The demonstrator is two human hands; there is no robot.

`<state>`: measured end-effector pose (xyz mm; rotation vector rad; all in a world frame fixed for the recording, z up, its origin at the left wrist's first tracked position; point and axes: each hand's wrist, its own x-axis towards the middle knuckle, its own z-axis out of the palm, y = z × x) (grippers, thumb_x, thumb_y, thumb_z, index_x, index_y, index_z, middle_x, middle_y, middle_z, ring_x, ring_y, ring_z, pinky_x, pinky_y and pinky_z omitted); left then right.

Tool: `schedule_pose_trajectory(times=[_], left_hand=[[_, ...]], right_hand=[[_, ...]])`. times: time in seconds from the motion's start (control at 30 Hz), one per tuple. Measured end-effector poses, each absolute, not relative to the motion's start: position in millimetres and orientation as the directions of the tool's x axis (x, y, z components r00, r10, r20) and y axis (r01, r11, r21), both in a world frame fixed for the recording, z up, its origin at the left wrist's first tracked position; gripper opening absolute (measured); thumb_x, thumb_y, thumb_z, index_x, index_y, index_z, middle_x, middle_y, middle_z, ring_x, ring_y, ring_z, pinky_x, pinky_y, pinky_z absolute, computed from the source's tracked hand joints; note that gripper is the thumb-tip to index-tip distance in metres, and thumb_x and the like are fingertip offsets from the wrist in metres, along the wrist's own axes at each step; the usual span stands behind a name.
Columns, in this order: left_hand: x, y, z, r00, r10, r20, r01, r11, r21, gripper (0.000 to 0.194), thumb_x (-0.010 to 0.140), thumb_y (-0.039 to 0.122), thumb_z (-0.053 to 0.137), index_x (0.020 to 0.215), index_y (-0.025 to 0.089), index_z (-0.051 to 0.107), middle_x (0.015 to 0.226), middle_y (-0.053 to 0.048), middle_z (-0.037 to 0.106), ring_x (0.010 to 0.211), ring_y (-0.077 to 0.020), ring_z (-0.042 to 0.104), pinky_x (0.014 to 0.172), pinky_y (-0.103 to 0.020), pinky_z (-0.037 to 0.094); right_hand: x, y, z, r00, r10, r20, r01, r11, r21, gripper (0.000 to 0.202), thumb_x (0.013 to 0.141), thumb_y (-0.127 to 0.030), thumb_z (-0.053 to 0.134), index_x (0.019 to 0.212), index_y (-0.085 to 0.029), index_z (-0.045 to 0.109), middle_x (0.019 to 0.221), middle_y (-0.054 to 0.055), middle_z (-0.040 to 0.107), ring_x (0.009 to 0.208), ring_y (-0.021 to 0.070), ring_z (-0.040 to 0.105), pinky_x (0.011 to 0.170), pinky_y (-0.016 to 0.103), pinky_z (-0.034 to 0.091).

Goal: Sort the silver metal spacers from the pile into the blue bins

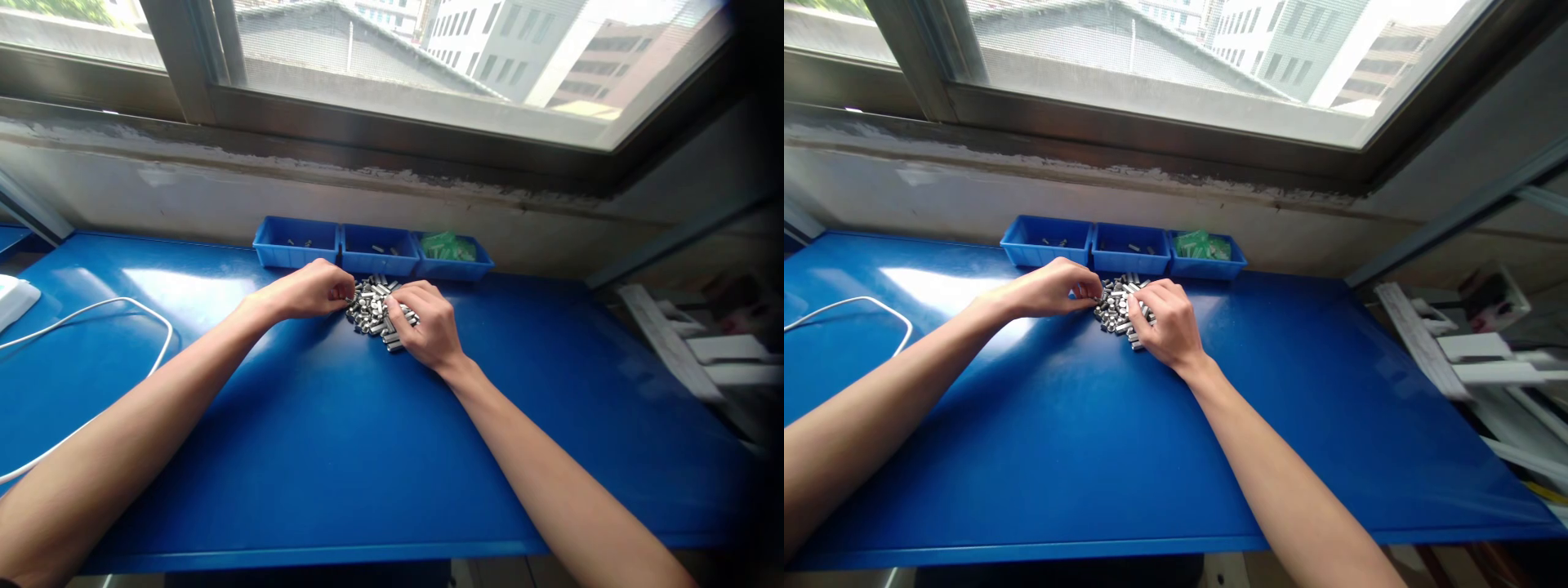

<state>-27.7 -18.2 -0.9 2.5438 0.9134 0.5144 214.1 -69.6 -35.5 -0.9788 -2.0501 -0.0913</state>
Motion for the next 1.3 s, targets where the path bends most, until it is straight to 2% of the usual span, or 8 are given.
schedule_pose_trajectory(times=[0.13,0.27,0.5,0.77,0.93,1.03,1.2,1.3], left_hand=[[-29.1,-16.1,-1.5,0.689,0.691,0.217,0.51,-0.675,0.533,0.018,0.083,0.019,0.067,0.099,0.016,0.076,0.08,-0.003,0.074,0.071,-0.0137,0.068,0.067,-0.021,0.051],[-26.8,-18.8,2.8,0.616,0.74,0.27,0.427,-0.602,0.675,0.019,0.082,0.026,0.071,0.097,0.015,0.077,0.086,-0.004,0.075,0.076,-0.0149,0.071,0.071,-0.022,0.055],[-20.9,-27.3,14.0,0.587,0.774,0.235,0.279,-0.466,0.839,0.028,0.078,0.037,0.079,0.092,0.013,0.079,0.089,-0.009,0.077,0.074,-0.0171,0.071,0.066,-0.024,0.056],[-27.6,-16.4,10.9,0.194,0.906,0.376,0.294,-0.42,0.859,0.031,0.074,0.038,0.081,0.09,0.012,0.078,0.086,-0.009,0.078,0.076,-0.0201,0.074,0.067,-0.025,0.058],[-34.6,-11.3,5.5,-0.008,0.907,0.421,0.338,-0.394,0.855,0.031,0.078,0.035,0.077,0.101,0.014,0.078,0.098,-0.009,0.079,0.089,-0.0219,0.076,0.078,-0.026,0.06],[-33.9,-13.0,4.6,0.082,0.9,0.428,0.365,-0.426,0.828,0.035,0.08,0.035,0.075,0.108,0.015,0.078,0.098,-0.008,0.079,0.09,-0.0218,0.076,0.08,-0.027,0.061],[-27.5,-18.0,5.3,0.562,0.746,0.357,0.435,-0.634,0.64,0.022,0.083,0.031,0.072,0.097,0.017,0.081,0.093,-0.007,0.079,0.079,-0.0169,0.072,0.076,-0.025,0.057],[-25.5,-18.6,3.3,0.717,0.633,0.291,0.434,-0.732,0.525,0.019,0.082,0.025,0.07,0.095,0.019,0.082,0.096,-0.006,0.079,0.079,-0.0161,0.071,0.075,-0.024,0.055]], right_hand=[[214.6,-69.1,-36.5,-0.34,0.6,0.724,0.664,0.699,-0.267,0.018,0.096,-0.022,0.058,0.082,-0.02,0.067,0.085,0.006,0.076,0.087,0.0237,0.068,0.083,0.041,0.052],[215.1,-69.2,-36.8,-0.338,0.612,0.715,0.67,0.69,-0.274,0.018,0.096,-0.023,0.058,0.082,-0.02,0.068,0.085,0.006,0.076,0.088,0.0239,0.068,0.084,0.042,0.052],[214.8,-69.9,-36.2,-0.337,0.626,0.703,0.669,0.685,-0.289,0.02,0.097,-0.026,0.056,0.083,-0.02,0.069,0.087,0.007,0.077,0.088,0.0239,0.068,0.084,0.042,0.053],[214.1,-69.8,-35.7,-0.346,0.606,0.716,0.649,0.706,-0.284,0.022,0.097,-0.024,0.056,0.079,-0.02,0.067,0.083,0.007,0.075,0.085,0.0228,0.067,0.082,0.041,0.053],[213.9,-69.7,-35.8,-0.352,0.612,0.708,0.645,0.707,-0.29,0.022,0.097,-0.024,0.056,0.078,-0.021,0.067,0.082,0.006,0.075,0.085,0.0232,0.067,0.082,0.041,0.053],[213.8,-69.7,-35.8,-0.349,0.612,0.71,0.645,0.706,-0.292,0.022,0.097,-0.025,0.056,0.078,-0.021,0.067,0.083,0.006,0.075,0.084,0.0235,0.067,0.082,0.041,0.054],[213.4,-70.1,-35.0,-0.345,0.627,0.698,0.657,0.693,-0.297,0.022,0.097,-0.026,0.056,0.079,-0.021,0.068,0.084,0.007,0.075,0.085,0.0238,0.068,0.083,0.042,0.054],[213.5,-70.2,-34.7,-0.349,0.624,0.699,0.657,0.695,-0.293,0.022,0.098,-0.025,0.056,0.079,-0.021,0.068,0.083,0.007,0.075,0.085,0.0238,0.068,0.083,0.042,0.054]])
